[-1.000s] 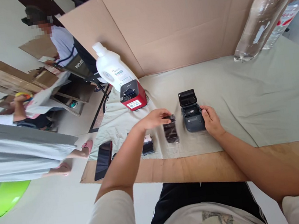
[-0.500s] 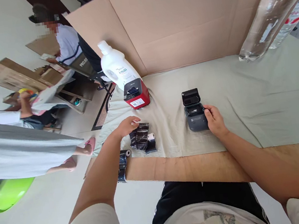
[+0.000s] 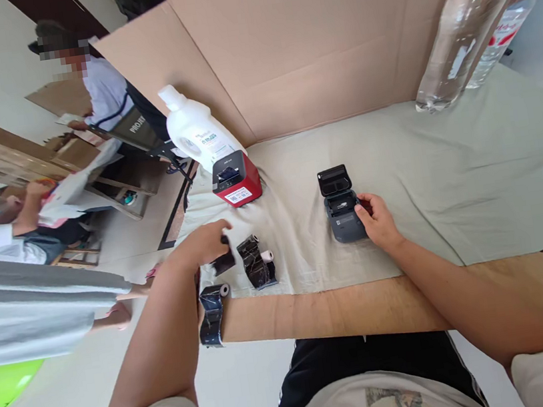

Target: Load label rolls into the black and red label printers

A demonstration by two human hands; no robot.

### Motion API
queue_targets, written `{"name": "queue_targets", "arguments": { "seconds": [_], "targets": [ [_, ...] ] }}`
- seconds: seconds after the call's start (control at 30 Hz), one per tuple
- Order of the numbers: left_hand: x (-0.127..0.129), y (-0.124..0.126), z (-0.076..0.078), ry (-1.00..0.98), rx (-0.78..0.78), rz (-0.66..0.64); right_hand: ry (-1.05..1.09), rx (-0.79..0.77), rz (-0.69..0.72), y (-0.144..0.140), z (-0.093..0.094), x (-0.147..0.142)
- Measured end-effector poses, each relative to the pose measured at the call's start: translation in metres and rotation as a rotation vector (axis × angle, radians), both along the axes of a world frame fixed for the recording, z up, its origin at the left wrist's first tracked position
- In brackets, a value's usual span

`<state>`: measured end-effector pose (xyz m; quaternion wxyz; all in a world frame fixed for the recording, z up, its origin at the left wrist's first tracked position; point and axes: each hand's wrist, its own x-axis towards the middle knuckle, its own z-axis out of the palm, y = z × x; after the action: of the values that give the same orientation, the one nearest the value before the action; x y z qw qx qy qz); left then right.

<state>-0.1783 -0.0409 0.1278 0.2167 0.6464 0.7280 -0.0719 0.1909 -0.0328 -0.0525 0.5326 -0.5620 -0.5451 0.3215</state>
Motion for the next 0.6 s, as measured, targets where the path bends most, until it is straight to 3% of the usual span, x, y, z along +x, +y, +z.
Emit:
{"name": "queue_targets", "arguments": {
  "seconds": [0.07,0.13,0.23,0.3,0.37,0.43,0.53,0.6],
  "targets": [
    [0.034,-0.002,0.018,-0.385,-0.161,-0.099,0.015,-0.015,0.01,0.0,-0.001,-0.001],
    [0.074,0.001,0.021,-0.753,-0.303,-0.211,0.022,-0.021,0.021,0.0,-0.001,-0.001],
    [0.134,0.018,-0.004,-1.108,-0.214,-0.276,0.008,-0.016,0.03,0.0,0.0,0.0],
    [0.167,0.036,-0.03,-1.188,-0.075,-0.302,-0.002,-0.004,0.038,0.0,0.0,0.001],
    [0.194,0.052,-0.053,-1.094,0.054,-0.299,0.002,0.011,0.052,0.001,-0.001,0.001],
    [0.213,0.062,-0.066,-0.844,0.155,-0.304,0.014,0.021,0.071,0.001,-0.002,0.002],
    [0.229,0.066,-0.072,-0.47,0.2,-0.361,0.007,0.023,0.092,0.0,-0.003,0.002],
    [0.233,0.064,-0.073,-0.354,0.216,-0.394,-0.016,0.025,0.089,-0.001,-0.002,0.002]
  ]
}}
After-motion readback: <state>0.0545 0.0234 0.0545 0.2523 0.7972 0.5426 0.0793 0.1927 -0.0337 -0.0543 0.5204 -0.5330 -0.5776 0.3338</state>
